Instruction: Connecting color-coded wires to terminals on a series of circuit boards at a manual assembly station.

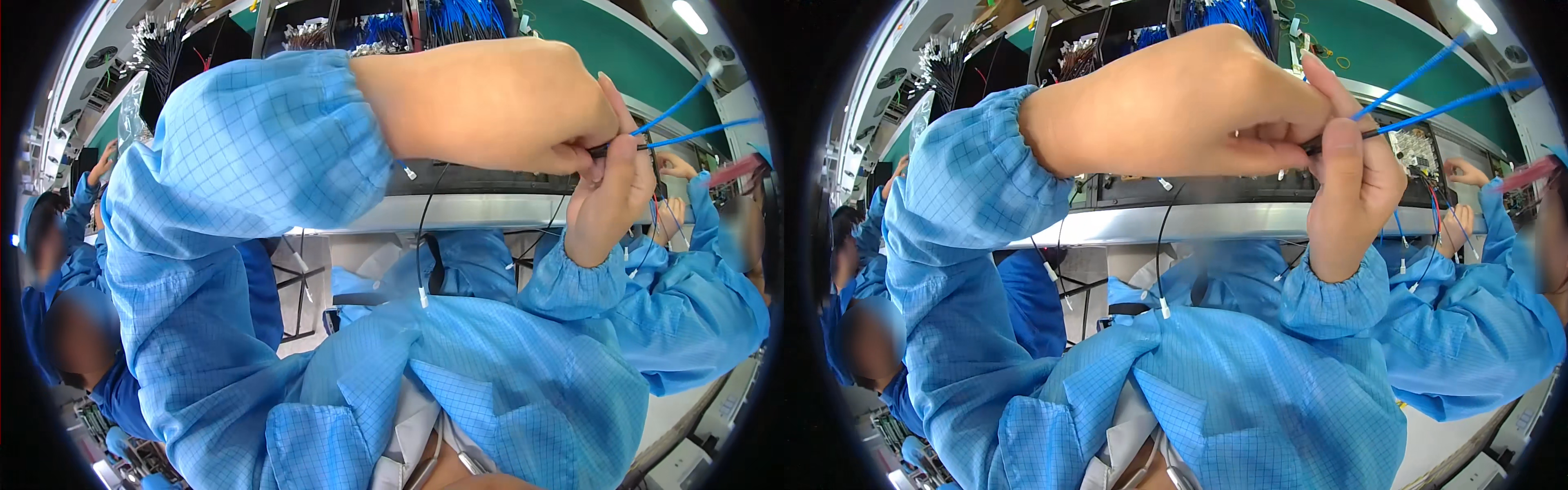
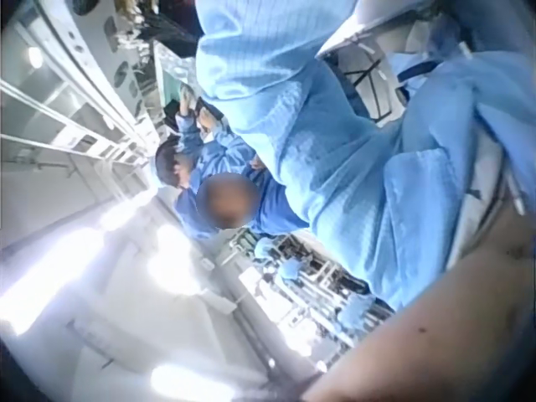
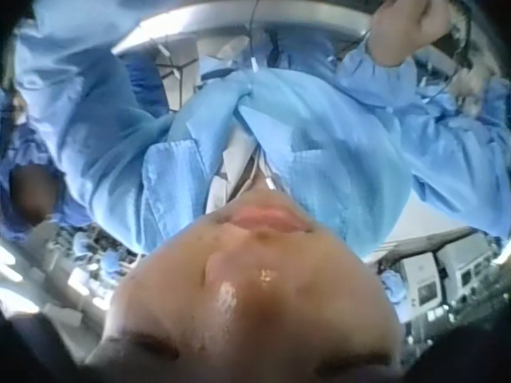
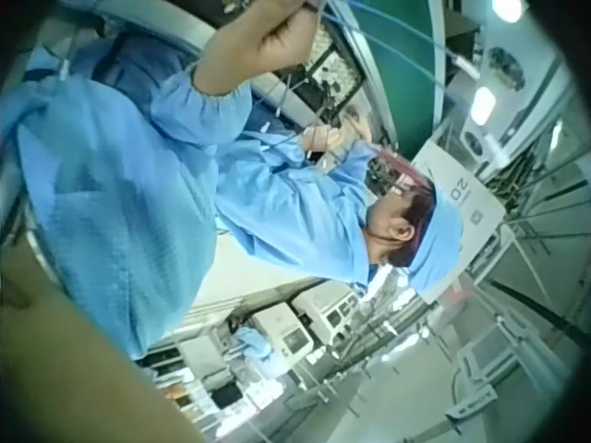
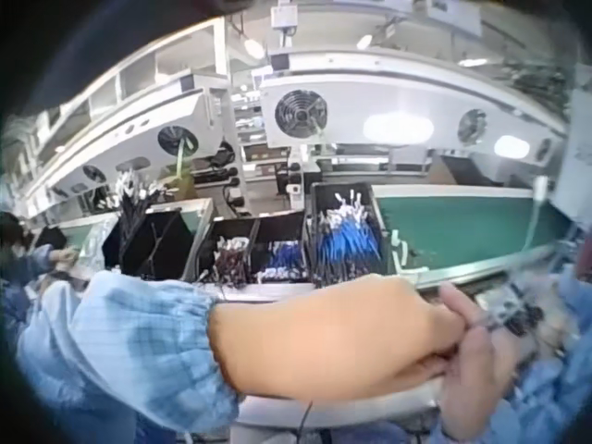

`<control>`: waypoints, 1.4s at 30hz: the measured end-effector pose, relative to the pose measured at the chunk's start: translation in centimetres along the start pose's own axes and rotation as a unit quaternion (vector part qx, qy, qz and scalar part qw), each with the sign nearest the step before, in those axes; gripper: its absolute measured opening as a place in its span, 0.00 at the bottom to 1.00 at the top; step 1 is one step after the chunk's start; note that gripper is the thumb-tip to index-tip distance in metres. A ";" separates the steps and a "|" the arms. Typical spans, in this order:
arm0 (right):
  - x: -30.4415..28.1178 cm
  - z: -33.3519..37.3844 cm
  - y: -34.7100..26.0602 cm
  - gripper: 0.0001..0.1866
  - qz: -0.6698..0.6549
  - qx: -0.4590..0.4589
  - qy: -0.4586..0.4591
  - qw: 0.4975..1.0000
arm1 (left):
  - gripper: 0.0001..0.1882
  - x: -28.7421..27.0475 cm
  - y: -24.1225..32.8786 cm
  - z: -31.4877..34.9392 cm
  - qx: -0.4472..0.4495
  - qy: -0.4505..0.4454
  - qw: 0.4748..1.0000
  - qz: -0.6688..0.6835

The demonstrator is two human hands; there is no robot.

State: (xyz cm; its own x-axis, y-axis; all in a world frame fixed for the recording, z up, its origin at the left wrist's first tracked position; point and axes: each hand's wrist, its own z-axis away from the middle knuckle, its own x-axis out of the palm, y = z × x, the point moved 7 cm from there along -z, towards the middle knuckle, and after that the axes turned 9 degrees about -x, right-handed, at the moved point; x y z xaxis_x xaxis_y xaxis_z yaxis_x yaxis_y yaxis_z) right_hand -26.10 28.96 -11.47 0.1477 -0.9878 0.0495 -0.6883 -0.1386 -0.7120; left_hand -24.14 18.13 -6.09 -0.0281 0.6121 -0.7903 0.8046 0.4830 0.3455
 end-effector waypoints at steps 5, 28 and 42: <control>-1.5 0.2 0.9 0.28 -0.058 -0.012 -0.022 0.998 | 0.08 -3.3 -3.5 0.5 -0.161 -0.113 0.980 0.036; -2.3 2.8 -0.9 0.18 0.076 -0.118 -0.174 0.975 | 0.03 3.4 -14.9 11.2 -0.373 -0.272 0.887 0.028; -1.9 3.0 -0.8 0.16 0.067 -0.127 -0.189 0.971 | 0.06 3.0 -15.4 11.6 -0.364 -0.265 0.893 0.024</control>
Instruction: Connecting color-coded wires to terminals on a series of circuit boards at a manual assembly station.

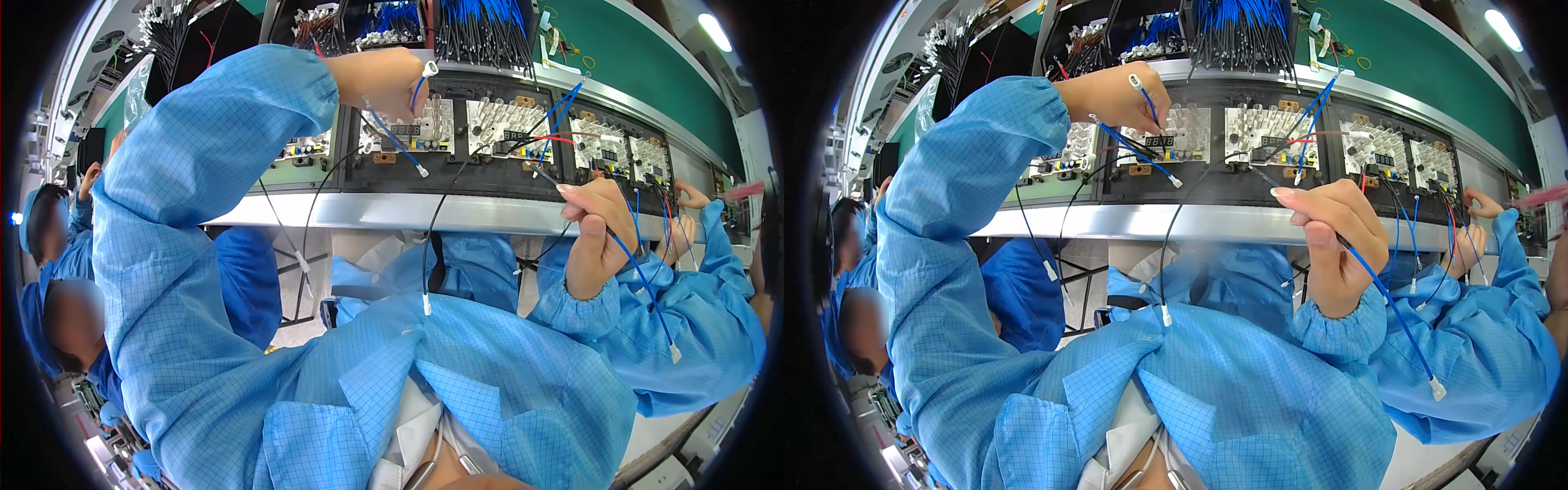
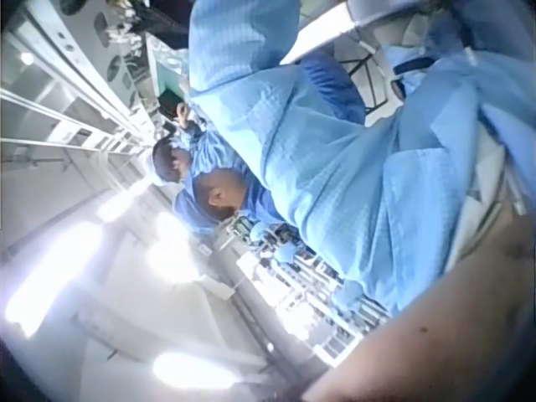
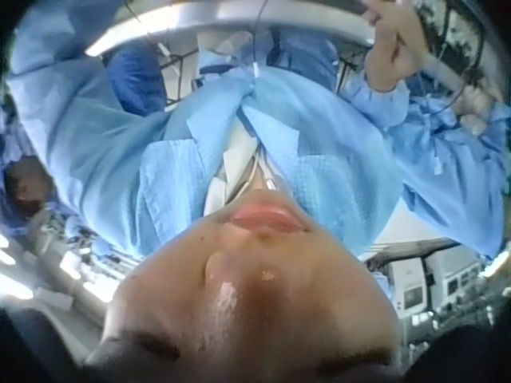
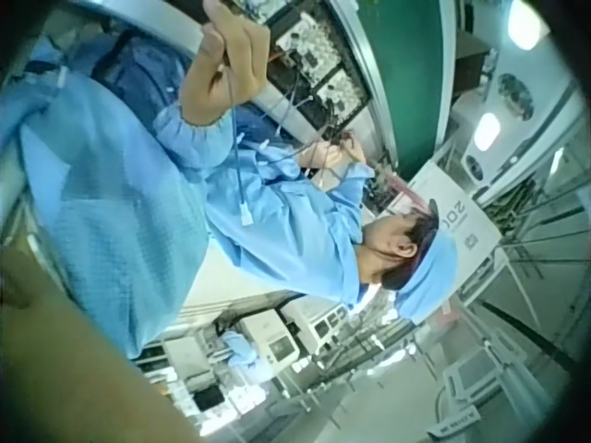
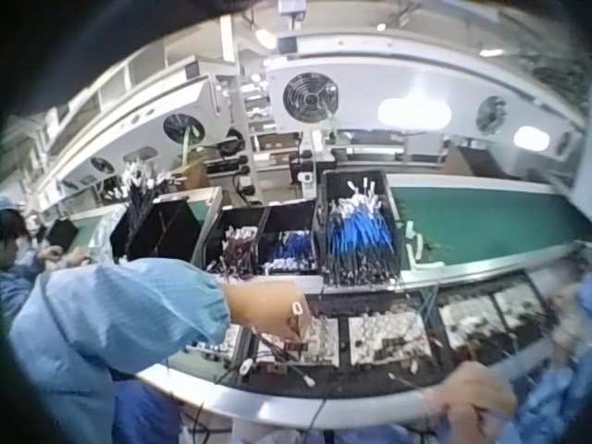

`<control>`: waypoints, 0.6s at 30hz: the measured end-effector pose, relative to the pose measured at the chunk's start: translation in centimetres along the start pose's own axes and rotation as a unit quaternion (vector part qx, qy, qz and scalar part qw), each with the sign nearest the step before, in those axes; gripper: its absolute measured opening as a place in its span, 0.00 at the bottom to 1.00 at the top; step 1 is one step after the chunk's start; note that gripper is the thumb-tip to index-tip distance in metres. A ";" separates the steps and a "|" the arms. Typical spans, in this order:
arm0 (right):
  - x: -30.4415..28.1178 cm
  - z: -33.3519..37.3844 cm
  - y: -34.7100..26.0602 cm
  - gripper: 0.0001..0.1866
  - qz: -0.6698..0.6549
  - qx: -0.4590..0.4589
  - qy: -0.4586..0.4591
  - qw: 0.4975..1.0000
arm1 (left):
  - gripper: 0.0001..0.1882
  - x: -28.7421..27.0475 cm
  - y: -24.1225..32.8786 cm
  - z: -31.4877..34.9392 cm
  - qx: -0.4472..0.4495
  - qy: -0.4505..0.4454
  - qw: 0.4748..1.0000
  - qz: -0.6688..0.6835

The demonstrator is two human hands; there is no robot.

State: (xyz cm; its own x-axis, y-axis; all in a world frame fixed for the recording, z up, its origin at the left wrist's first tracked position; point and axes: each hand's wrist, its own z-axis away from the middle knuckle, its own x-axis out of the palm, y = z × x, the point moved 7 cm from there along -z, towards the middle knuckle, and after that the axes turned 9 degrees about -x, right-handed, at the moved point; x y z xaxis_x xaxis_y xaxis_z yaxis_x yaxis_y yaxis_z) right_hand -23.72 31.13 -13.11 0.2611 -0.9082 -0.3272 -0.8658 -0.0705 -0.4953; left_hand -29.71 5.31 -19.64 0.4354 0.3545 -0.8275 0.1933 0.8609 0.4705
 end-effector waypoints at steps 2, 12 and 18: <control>-0.1 0.1 0.0 0.16 0.002 0.000 0.007 1.000 | 0.06 -0.1 0.3 0.3 0.008 0.019 1.000 -0.011; -0.6 0.3 0.6 0.18 0.020 0.016 0.027 0.999 | 0.05 -0.3 1.4 1.0 0.016 0.019 0.991 -0.129; -0.9 0.1 0.9 0.15 0.045 0.032 0.022 0.998 | 0.05 -0.2 2.0 0.8 0.005 0.010 0.988 -0.152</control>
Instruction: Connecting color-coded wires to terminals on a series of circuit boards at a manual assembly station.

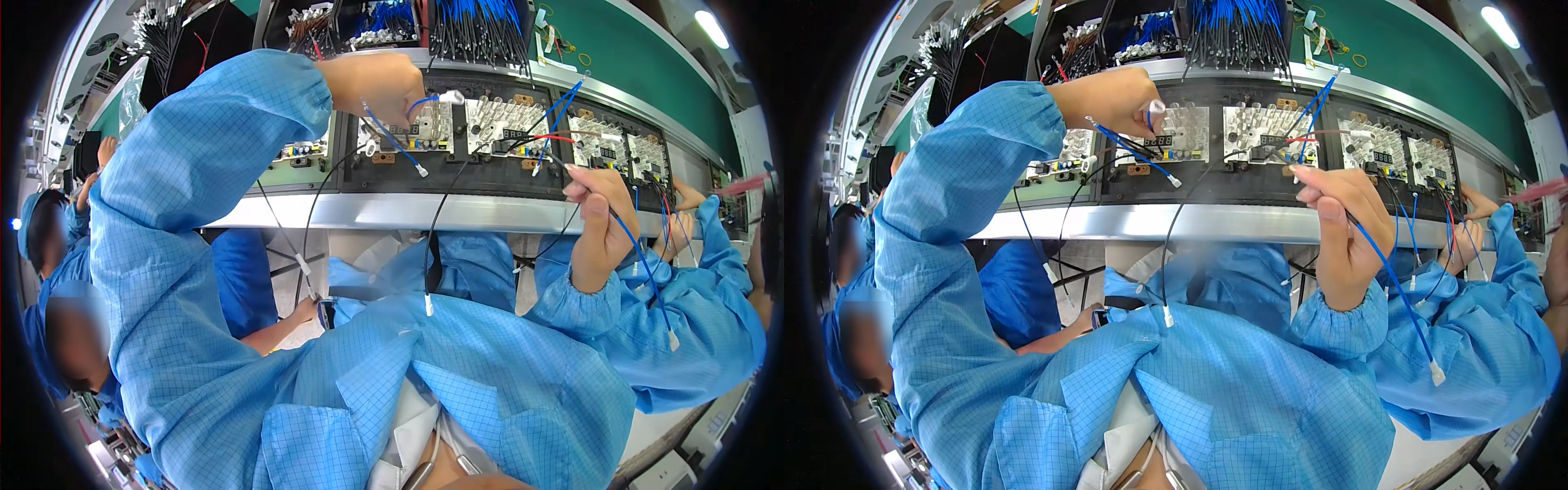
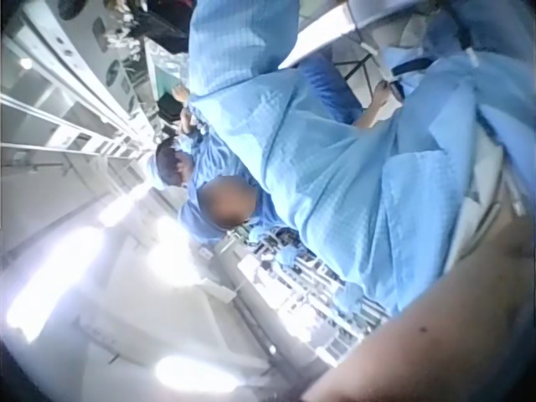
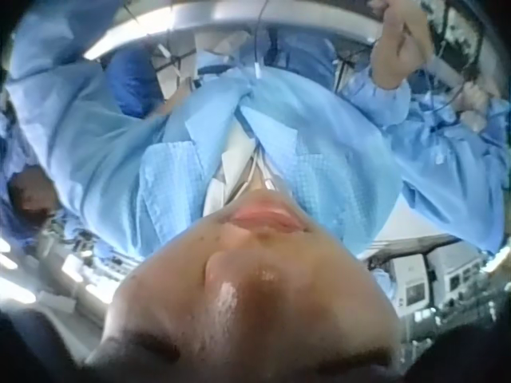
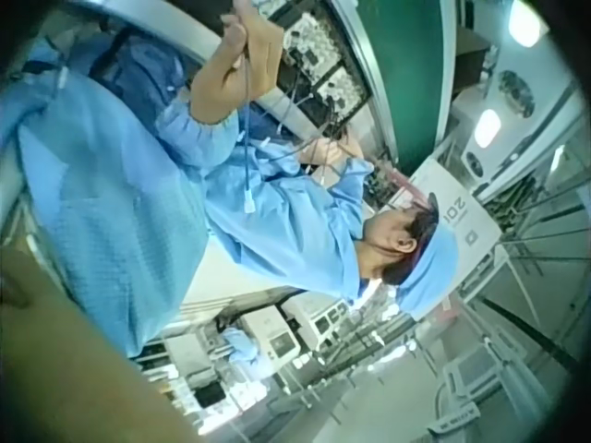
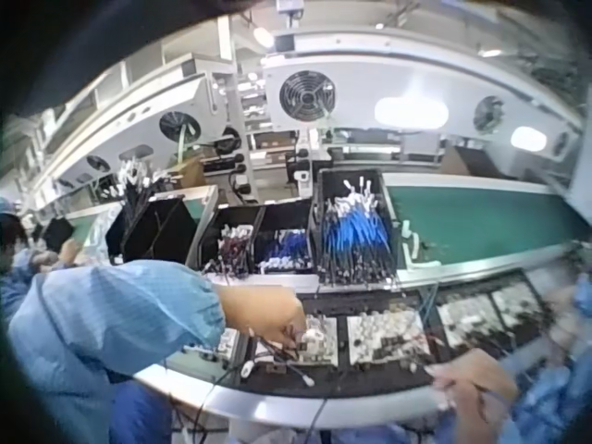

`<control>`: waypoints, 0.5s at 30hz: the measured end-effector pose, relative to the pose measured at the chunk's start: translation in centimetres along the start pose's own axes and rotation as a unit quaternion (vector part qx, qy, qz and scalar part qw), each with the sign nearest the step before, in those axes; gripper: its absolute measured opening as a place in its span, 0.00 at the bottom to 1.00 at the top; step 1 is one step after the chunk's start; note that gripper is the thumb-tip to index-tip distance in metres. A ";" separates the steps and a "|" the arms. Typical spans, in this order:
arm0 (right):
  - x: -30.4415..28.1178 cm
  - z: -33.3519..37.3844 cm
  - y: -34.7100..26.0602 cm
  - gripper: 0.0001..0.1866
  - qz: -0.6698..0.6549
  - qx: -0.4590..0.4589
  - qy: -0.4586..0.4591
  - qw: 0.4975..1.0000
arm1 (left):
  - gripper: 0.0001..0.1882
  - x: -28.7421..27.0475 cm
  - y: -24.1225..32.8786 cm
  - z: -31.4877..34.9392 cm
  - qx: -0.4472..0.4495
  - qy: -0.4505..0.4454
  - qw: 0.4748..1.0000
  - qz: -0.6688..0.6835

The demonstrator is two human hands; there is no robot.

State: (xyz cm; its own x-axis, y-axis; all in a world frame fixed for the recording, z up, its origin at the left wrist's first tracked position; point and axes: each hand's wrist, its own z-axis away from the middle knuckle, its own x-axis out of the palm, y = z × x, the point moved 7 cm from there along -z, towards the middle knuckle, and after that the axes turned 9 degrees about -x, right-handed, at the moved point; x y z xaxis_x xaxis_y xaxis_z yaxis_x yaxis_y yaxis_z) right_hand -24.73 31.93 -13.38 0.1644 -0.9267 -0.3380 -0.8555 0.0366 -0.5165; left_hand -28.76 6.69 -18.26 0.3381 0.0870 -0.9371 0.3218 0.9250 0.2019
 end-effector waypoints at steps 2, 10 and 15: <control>0.2 -0.1 0.5 0.10 0.016 0.040 -0.007 0.999 | 0.05 0.8 -0.7 -0.4 0.008 -0.005 1.000 -0.007; 0.0 0.2 2.7 0.02 0.117 0.141 -0.044 0.982 | 0.05 0.7 1.2 -0.3 0.138 -0.006 0.990 -0.010; 2.1 0.6 3.1 0.04 0.275 0.101 -0.158 0.943 | 0.07 1.1 1.8 -0.8 0.114 -0.066 0.989 -0.069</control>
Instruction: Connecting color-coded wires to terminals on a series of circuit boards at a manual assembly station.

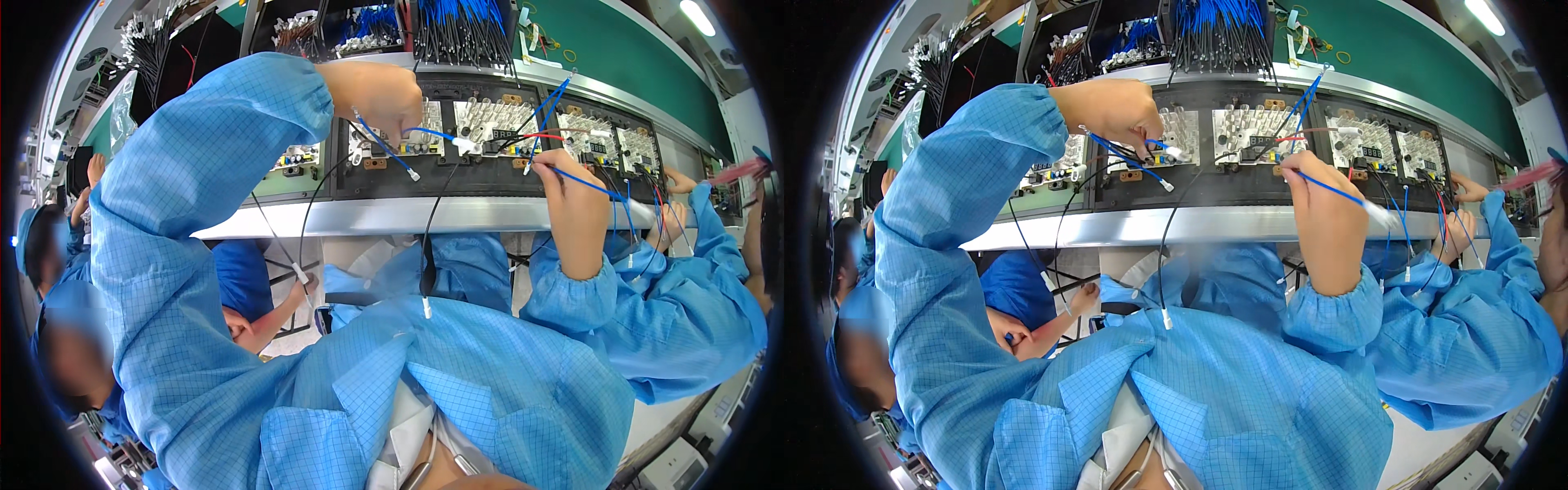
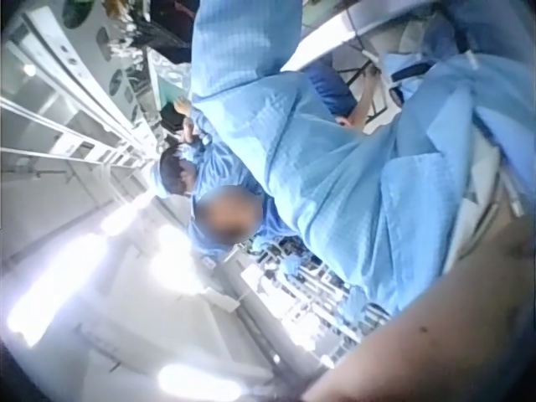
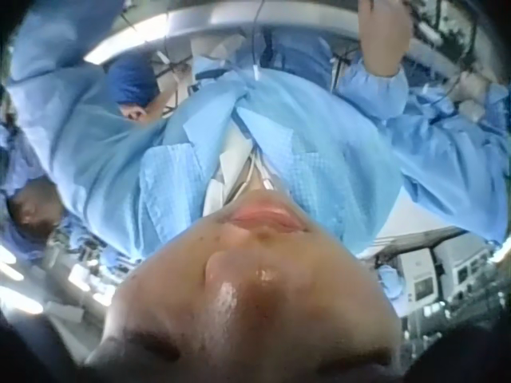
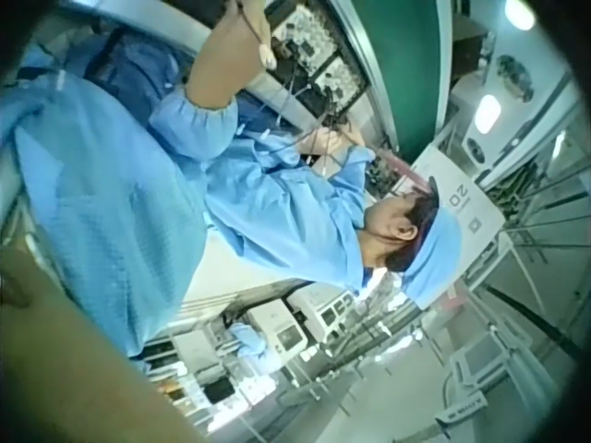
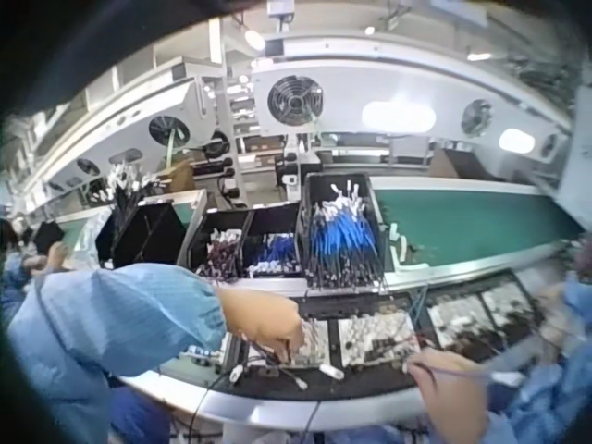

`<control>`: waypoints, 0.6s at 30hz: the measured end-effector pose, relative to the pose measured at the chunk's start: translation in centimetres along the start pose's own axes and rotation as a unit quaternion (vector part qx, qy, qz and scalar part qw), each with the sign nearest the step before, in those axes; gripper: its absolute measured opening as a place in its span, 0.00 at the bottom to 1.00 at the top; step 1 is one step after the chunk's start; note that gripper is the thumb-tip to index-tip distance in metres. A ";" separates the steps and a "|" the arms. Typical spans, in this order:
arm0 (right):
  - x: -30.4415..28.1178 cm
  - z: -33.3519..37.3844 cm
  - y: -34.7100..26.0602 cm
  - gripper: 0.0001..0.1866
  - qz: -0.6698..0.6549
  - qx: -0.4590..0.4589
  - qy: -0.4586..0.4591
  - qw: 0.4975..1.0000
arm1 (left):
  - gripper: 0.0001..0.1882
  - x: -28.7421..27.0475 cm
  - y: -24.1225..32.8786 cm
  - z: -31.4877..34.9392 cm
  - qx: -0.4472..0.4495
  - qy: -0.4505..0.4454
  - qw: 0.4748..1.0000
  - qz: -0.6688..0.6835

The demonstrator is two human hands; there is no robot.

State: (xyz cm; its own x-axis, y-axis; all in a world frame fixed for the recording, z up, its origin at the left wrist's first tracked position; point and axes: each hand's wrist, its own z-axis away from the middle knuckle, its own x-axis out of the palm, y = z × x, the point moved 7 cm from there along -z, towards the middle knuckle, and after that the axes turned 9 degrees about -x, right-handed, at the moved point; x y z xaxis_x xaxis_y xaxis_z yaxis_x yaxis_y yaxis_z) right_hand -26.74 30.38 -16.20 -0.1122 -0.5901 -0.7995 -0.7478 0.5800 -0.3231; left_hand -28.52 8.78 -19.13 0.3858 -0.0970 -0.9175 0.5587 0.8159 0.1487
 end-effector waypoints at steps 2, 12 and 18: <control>0.7 0.3 0.3 0.05 0.043 0.016 -0.019 0.999 | 0.08 0.1 0.2 -0.1 0.012 -0.002 0.999 0.038; 2.7 0.1 1.7 0.07 0.049 -0.020 -0.025 0.998 | 0.07 0.5 -0.4 -0.7 0.001 -0.022 0.999 0.030; 3.5 0.3 3.0 0.09 0.032 0.029 -0.066 0.997 | 0.14 0.1 -0.3 -0.5 -0.002 0.020 0.999 0.030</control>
State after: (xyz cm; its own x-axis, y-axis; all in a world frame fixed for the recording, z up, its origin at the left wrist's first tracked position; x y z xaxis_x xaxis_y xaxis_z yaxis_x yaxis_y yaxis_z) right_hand -29.15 30.19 -20.13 -0.0682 -0.4734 -0.8782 -0.7030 0.6474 -0.2944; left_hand -29.04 8.77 -19.43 0.3889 -0.0250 -0.9209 0.5328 0.8217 0.2026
